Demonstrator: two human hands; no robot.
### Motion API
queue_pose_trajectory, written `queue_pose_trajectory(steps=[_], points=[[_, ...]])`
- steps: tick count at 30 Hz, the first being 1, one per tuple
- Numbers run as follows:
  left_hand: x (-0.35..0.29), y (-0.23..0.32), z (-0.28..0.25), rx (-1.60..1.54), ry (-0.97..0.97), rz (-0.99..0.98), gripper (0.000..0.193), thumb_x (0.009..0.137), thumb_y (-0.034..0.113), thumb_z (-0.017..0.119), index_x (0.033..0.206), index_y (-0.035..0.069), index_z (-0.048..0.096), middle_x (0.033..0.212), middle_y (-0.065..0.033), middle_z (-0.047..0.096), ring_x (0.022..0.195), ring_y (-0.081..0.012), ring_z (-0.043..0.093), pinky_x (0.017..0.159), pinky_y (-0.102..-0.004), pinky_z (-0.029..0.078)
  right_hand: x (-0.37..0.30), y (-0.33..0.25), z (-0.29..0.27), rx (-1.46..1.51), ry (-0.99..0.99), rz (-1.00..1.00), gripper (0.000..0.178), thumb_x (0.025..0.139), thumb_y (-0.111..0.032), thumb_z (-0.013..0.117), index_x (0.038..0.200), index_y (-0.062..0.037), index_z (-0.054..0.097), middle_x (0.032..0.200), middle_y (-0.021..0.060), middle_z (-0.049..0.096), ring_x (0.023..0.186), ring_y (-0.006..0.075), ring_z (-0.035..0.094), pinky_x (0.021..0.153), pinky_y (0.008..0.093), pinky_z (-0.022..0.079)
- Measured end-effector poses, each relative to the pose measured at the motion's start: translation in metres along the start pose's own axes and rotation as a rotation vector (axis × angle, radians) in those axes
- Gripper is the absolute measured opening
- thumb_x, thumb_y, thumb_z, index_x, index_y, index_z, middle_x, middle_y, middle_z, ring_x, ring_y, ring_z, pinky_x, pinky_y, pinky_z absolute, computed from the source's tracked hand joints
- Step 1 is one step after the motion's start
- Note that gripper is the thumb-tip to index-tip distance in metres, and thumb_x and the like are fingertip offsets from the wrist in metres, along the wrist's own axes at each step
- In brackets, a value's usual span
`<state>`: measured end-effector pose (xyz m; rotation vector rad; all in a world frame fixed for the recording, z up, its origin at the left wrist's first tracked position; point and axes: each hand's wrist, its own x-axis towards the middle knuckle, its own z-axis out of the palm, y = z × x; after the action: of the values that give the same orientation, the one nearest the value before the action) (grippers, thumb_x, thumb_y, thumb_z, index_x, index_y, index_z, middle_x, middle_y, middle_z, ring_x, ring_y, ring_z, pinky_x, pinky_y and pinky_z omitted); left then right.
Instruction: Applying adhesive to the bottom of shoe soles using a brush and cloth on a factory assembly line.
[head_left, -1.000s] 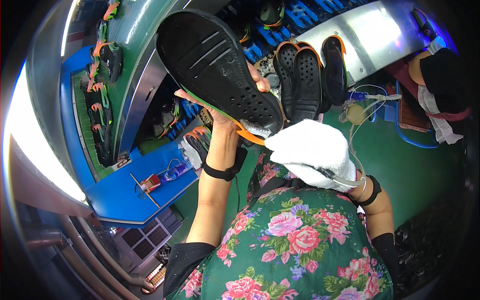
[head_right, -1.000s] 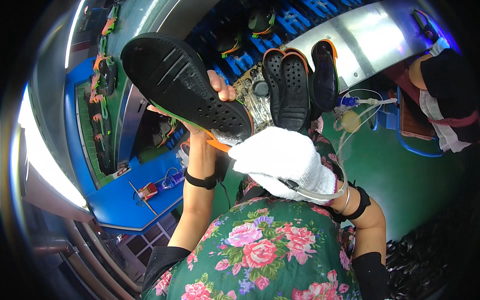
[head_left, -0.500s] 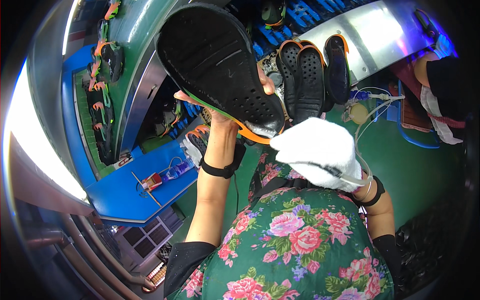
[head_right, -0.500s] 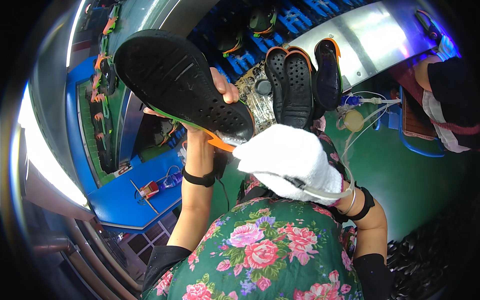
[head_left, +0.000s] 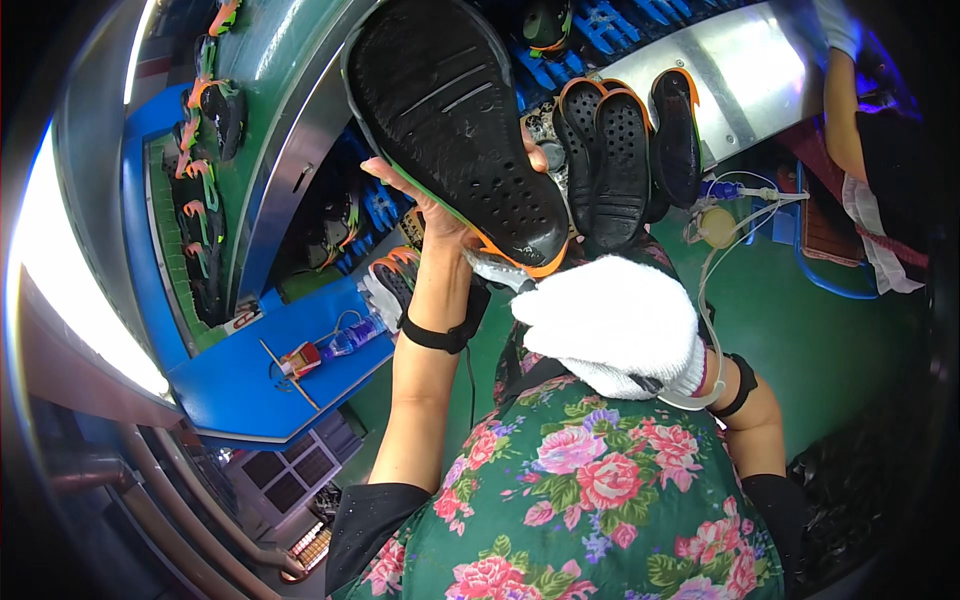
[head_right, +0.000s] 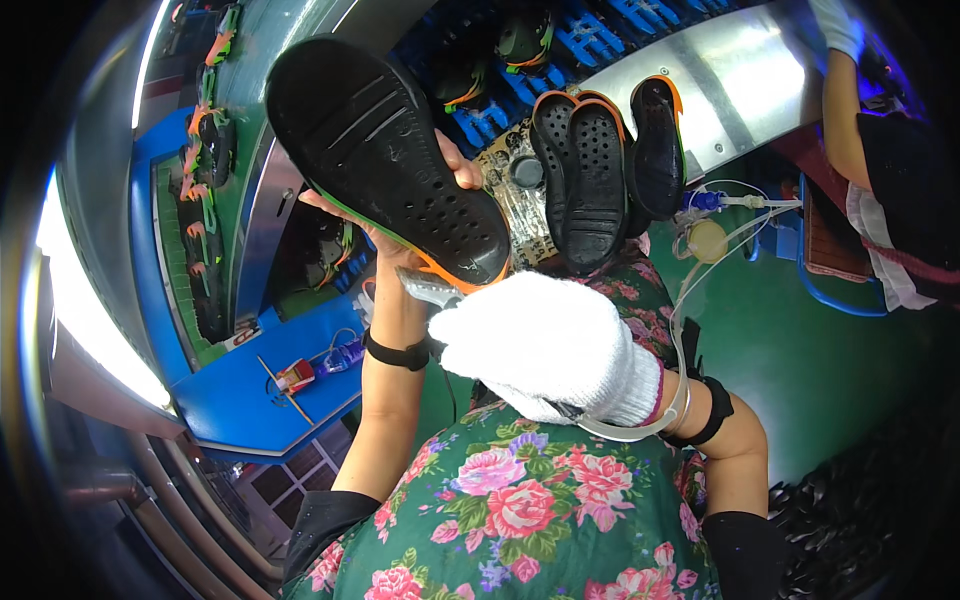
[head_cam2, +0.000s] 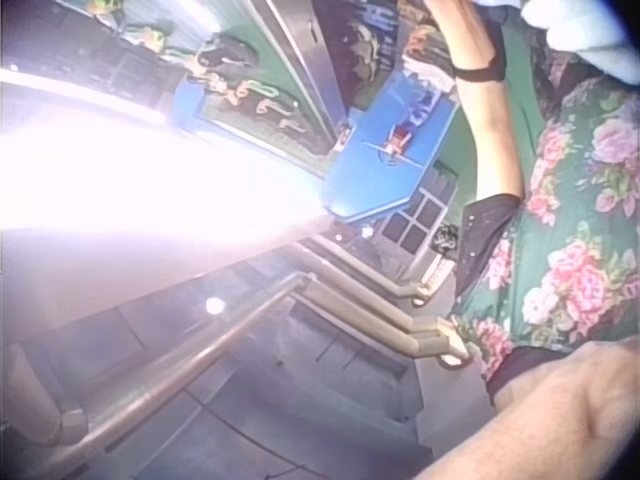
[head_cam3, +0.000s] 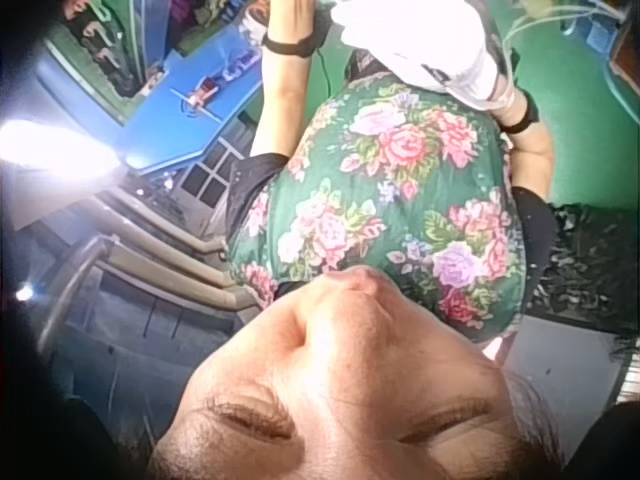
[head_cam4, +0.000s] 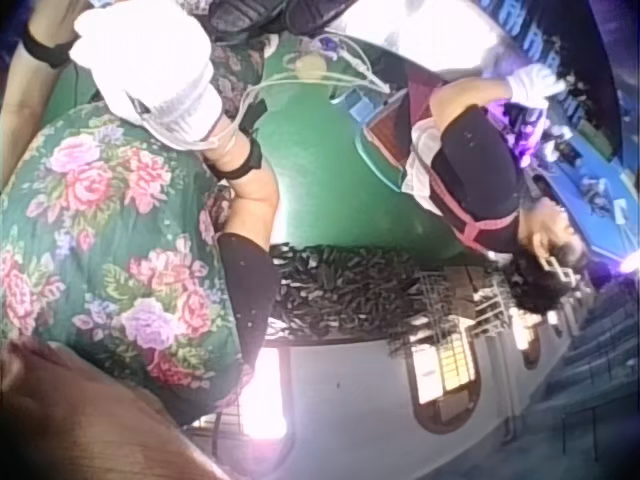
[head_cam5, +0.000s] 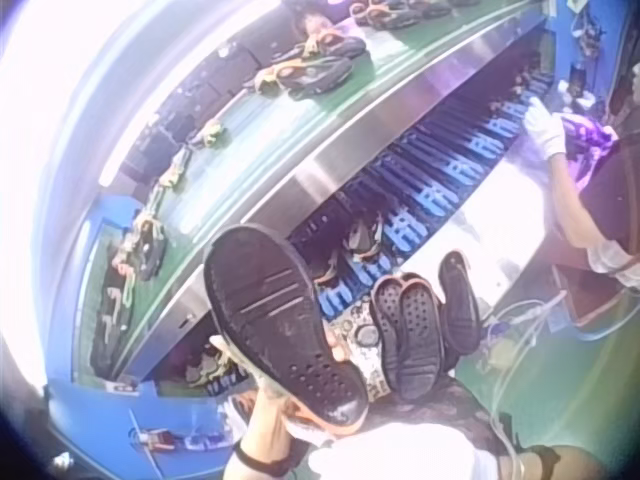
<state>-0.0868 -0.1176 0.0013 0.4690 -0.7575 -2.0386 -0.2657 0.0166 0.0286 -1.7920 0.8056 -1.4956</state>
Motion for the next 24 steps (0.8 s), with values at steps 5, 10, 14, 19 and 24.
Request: queue_pose_trajectory(steps=[5,10,14,19,24], points=[[-0.001,-0.003,-0.007,-0.005,-0.033,0.025,0.13,0.054,0.105,0.038,0.12,-0.006,0.052,0.092,-0.0216,0.061,0.078,-0.0313,0.063,0.07,-0.0428,0.053,-0.008,0.009,-0.008,0.14,-0.028,0.121,0.027,0.078,-0.002,0.075,0.104,-0.0101,0.077,0.107,0.007,0.075,0.093,0.0248,0.071,0.077,0.0339,0.057],[-0.007,-0.005,-0.004,0.111,0.13,-0.037,0.13,0.055,0.104,0.04,0.132,-0.002,0.047,0.094,-0.0223,0.062,0.079,-0.032,0.063,0.071,-0.0442,0.053,-0.003,0.002,-0.009,0.093,0.005,0.088,0.024,0.073,0.001,0.077,0.095,-0.0082,0.077,0.105,0.013,0.075,0.093,0.0263,0.072,0.077,0.0345,0.056],[-0.002,-0.006,-0.008,0.012,0.011,0.036,0.13,0.055,0.104,0.04,0.133,-0.001,0.047,0.095,-0.0222,0.061,0.077,-0.0316,0.062,0.072,-0.0441,0.052,0.0,0.0,-0.02,0.006,0.067,0.208,0.02,0.071,0.005,0.075,0.089,-0.0045,0.074,0.1,0.0152,0.075,0.089,0.0286,0.072,0.077,0.0358,0.056],[-0.001,-0.002,-0.005,0.027,-0.025,-0.028,0.129,0.056,0.104,0.039,0.133,0.0,0.046,0.094,-0.021,0.061,0.075,-0.0302,0.061,0.071,-0.0441,0.051,-0.013,0.011,-0.01,-0.119,0.066,0.107,0.026,0.072,-0.001,0.076,0.098,-0.008,0.076,0.1,0.0098,0.076,0.085,0.026,0.072,0.073,0.0344,0.057],[0.009,-0.003,-0.004,-0.015,-0.279,-0.036,0.13,0.062,0.101,0.032,0.144,0.001,0.044,0.108,-0.0232,0.066,0.089,-0.0365,0.069,0.075,-0.0482,0.059,-0.008,0.016,-0.013,0.207,-0.039,0.156,0.02,0.074,-0.005,0.076,0.094,-0.0074,0.077,0.099,0.0083,0.076,0.085,0.0262,0.072,0.074,0.0339,0.057]])
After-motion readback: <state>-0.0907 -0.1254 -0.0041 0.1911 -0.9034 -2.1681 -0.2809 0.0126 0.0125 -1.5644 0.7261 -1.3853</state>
